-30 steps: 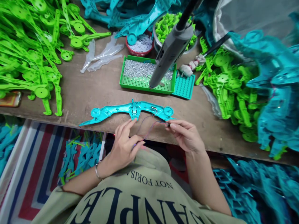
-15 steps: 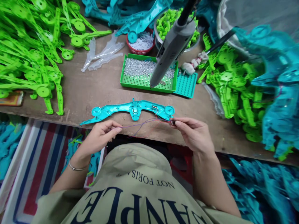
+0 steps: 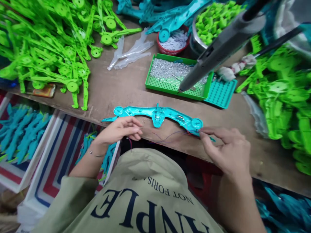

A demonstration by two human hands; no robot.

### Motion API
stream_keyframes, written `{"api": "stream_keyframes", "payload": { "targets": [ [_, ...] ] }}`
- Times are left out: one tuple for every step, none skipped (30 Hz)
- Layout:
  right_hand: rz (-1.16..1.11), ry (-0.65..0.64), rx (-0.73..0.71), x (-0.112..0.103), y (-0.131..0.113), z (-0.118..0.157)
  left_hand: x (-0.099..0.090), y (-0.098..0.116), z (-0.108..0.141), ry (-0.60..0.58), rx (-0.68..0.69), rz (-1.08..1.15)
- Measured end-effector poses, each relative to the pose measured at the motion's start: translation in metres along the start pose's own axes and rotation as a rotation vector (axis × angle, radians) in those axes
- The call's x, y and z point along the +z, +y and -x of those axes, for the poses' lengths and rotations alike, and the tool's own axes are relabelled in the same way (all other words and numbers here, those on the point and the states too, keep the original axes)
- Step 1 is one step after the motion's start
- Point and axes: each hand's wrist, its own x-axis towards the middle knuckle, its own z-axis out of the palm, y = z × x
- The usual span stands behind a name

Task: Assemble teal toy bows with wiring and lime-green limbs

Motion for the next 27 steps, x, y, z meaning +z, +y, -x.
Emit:
{"api": "stream_keyframes", "payload": {
  "targets": [
    [0.095, 0.034, -0.081, 0.000, -0.008, -0.001, 0.008, -0.002, -0.006, -0.042, -0.019, 0.073],
    [0.139, 0.065, -0.148, 0.000, -0.019, -0.002, 0.016, -0.003, -0.012, -0.061, -0.022, 0.152],
    [0.127, 0.084, -0.203, 0.000, -0.030, -0.003, 0.024, -0.005, -0.019, -0.069, -0.027, 0.217],
    [0.065, 0.089, -0.252, 0.000, -0.043, -0.003, 0.031, -0.006, -0.024, -0.067, -0.032, 0.272],
    [-0.027, 0.085, -0.298, 0.002, -0.056, -0.002, 0.038, -0.007, -0.030, -0.057, -0.036, 0.319],
    [-0.129, 0.073, -0.351, 0.005, -0.068, 0.000, 0.044, -0.008, -0.034, -0.043, -0.041, 0.357],
    [-0.220, 0.052, -0.408, 0.010, -0.081, 0.003, 0.049, -0.008, -0.038, -0.027, -0.042, 0.390],
    [-0.271, 0.028, -0.454, 0.016, -0.092, 0.006, 0.054, -0.009, -0.042, -0.012, -0.040, 0.421],
    [-0.275, 0.015, -0.483, 0.024, -0.101, 0.010, 0.057, -0.009, -0.044, 0.000, -0.037, 0.449],
    [-0.247, 0.019, -0.486, 0.033, -0.109, 0.014, 0.059, -0.009, -0.045, 0.009, -0.036, 0.473],
    [-0.205, 0.033, -0.472, 0.042, -0.114, 0.017, 0.061, -0.009, -0.046, 0.012, -0.036, 0.492],
    [-0.177, 0.051, -0.450, 0.050, -0.117, 0.020, 0.062, -0.009, -0.046, 0.012, -0.038, 0.503],
    [-0.160, 0.065, -0.421, 0.057, -0.119, 0.022, 0.062, -0.009, -0.045, 0.012, -0.038, 0.506],
    [-0.158, 0.075, -0.394, 0.062, -0.120, 0.023, 0.062, -0.010, -0.044, 0.014, -0.032, 0.502],
    [-0.169, 0.081, -0.372, 0.065, -0.120, 0.023, 0.062, -0.010, -0.042, 0.021, -0.019, 0.497],
    [-0.185, 0.082, -0.349, 0.067, -0.119, 0.023, 0.061, -0.010, -0.041, 0.030, -0.001, 0.494],
    [-0.203, 0.083, -0.329, 0.068, -0.119, 0.023, 0.061, -0.011, -0.040, 0.041, 0.017, 0.498],
    [-0.221, 0.088, -0.312, 0.069, -0.119, 0.023, 0.061, -0.012, -0.039, 0.051, 0.031, 0.508],
    [-0.241, 0.095, -0.300, 0.069, -0.119, 0.024, 0.062, -0.013, -0.039, 0.059, 0.041, 0.523],
    [-0.262, 0.098, -0.291, 0.069, -0.120, 0.024, 0.062, -0.014, -0.039, 0.067, 0.049, 0.539],
    [-0.279, 0.096, -0.286, 0.069, -0.120, 0.024, 0.063, -0.015, -0.040, 0.073, 0.057, 0.552],
    [-0.293, 0.095, -0.284, 0.070, -0.121, 0.024, 0.063, -0.016, -0.041, 0.077, 0.066, 0.555],
    [-0.303, 0.093, -0.281, 0.070, -0.120, 0.024, 0.063, -0.017, -0.041, 0.074, 0.073, 0.547],
    [-0.310, 0.094, -0.274, 0.069, -0.120, 0.023, 0.063, -0.019, -0.041, 0.069, 0.084, 0.523],
    [-0.311, 0.098, -0.265, 0.068, -0.119, 0.021, 0.062, -0.020, -0.040, 0.067, 0.099, 0.483],
    [-0.307, 0.108, -0.254, 0.067, -0.117, 0.019, 0.061, -0.021, -0.038, 0.071, 0.120, 0.424],
    [-0.301, 0.121, -0.244, 0.065, -0.115, 0.017, 0.060, -0.023, -0.035, 0.084, 0.146, 0.347]
  ]
}}
